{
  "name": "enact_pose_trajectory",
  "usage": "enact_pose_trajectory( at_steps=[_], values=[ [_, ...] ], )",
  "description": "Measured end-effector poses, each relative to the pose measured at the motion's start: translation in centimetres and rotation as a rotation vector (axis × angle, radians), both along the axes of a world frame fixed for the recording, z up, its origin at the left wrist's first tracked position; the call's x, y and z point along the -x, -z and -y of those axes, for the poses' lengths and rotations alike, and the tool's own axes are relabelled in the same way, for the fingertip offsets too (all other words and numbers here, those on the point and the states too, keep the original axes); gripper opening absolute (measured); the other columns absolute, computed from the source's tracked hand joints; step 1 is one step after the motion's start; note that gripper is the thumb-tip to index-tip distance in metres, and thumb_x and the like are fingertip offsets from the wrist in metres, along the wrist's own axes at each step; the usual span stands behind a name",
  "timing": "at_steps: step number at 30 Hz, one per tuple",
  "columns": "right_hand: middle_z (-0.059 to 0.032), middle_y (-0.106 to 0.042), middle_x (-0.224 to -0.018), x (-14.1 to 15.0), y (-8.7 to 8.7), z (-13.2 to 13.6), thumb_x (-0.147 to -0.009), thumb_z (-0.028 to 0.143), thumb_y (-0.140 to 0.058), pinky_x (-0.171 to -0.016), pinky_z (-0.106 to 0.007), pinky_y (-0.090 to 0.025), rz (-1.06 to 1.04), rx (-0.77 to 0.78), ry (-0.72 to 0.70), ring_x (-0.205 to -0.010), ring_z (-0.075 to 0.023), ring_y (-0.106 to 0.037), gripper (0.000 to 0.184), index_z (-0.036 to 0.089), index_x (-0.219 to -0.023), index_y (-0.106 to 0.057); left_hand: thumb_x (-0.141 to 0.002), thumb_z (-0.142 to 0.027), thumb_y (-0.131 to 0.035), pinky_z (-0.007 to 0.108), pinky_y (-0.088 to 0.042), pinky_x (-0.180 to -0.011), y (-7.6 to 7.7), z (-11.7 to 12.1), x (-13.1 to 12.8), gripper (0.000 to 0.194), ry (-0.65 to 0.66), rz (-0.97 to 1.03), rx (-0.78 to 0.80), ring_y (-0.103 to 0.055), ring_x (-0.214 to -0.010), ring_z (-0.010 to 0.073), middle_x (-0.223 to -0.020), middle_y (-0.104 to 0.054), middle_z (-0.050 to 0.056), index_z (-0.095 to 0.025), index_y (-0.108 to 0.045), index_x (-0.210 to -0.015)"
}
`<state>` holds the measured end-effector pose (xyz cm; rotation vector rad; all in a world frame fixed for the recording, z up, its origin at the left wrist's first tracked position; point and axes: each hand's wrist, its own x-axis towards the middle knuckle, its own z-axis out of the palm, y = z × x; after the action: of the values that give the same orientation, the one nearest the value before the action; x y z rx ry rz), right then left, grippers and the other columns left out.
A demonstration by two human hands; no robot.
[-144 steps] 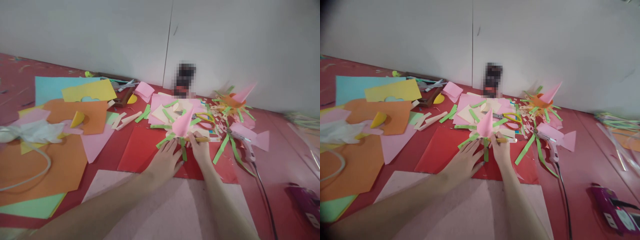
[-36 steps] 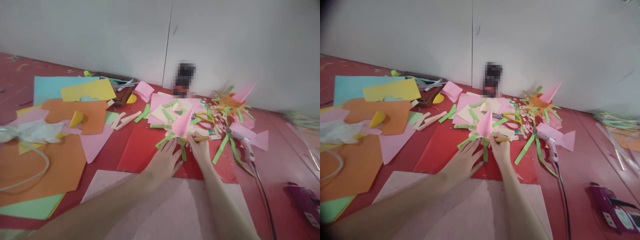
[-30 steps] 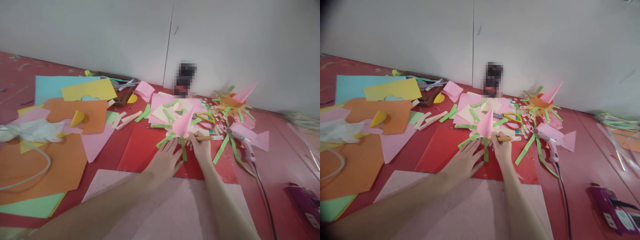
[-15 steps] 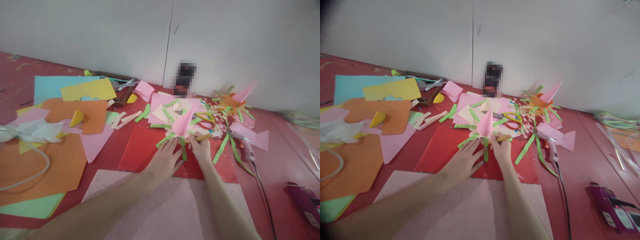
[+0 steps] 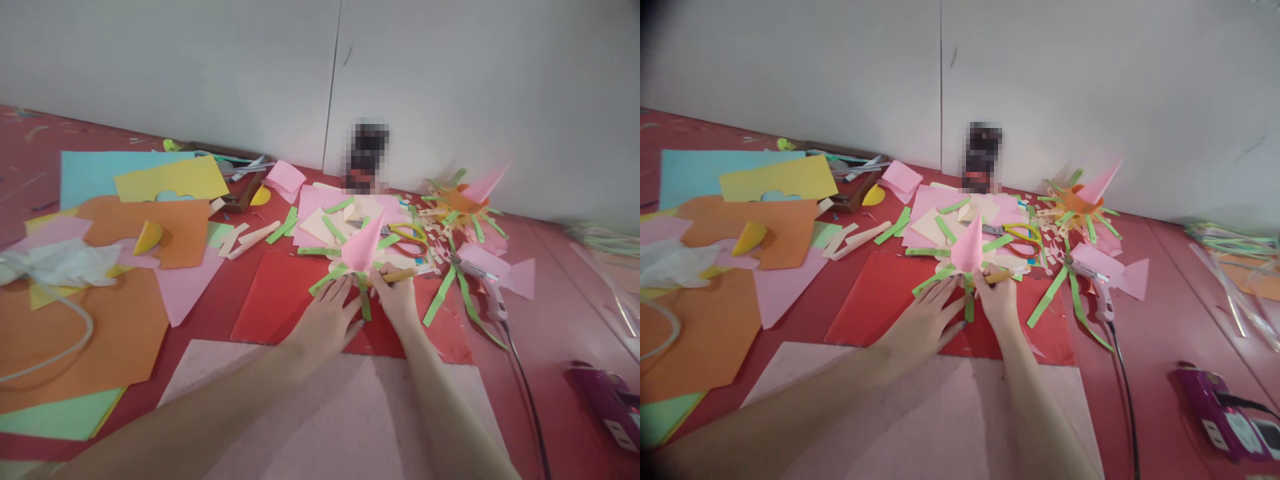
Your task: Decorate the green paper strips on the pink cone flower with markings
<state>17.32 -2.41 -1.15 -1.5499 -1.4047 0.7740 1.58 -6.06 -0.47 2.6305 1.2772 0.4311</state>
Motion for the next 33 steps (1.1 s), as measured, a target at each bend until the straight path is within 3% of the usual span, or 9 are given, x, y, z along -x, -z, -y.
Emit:
enact_pose_trajectory(
  at_steps=[13, 28, 33],
  values=[
    [0.0059, -0.044, -0.038, 0.03, -0.41, 0.01, -0.076, 0.029, -0.049, -0.051, -0.021, -0.036, 0.079, -0.002, -0.034, -0.043, -0.0101, -0.044, 0.031, 0.021, -0.049, -0.036, -0.087, -0.033, -0.041, 0.045, -0.031, -0.103, -0.19, -0.10, -0.01, 0.035, -0.001, 0.004, 0.009, -0.031, -0.129, 0.0262, -0.137, -0.038, 0.014, -0.018, -0.050, -0.118],
    [0.0075, -0.034, -0.038, 0.00, 0.02, -0.05, -0.074, 0.031, -0.047, -0.046, -0.022, -0.030, 0.118, -0.025, 0.046, -0.041, -0.0099, -0.035, 0.028, 0.022, -0.052, -0.032, -0.088, -0.033, -0.041, 0.045, -0.031, -0.103, -0.21, -0.09, -0.03, 0.036, 0.003, 0.001, 0.018, -0.032, -0.128, 0.0265, -0.136, -0.040, 0.014, -0.018, -0.050, -0.119],
    [0.0075, -0.037, -0.037, -0.18, -0.06, -0.03, -0.075, 0.032, -0.048, -0.044, -0.022, -0.032, 0.034, -0.012, 0.103, -0.040, -0.0101, -0.038, 0.028, 0.022, -0.053, -0.033, -0.088, -0.032, -0.040, 0.045, -0.032, -0.102, -0.16, -0.02, -0.01, 0.036, 0.005, 0.008, -0.014, -0.032, -0.128, 0.0274, -0.136, -0.040, 0.015, -0.019, -0.050, -0.120]
  ],
)
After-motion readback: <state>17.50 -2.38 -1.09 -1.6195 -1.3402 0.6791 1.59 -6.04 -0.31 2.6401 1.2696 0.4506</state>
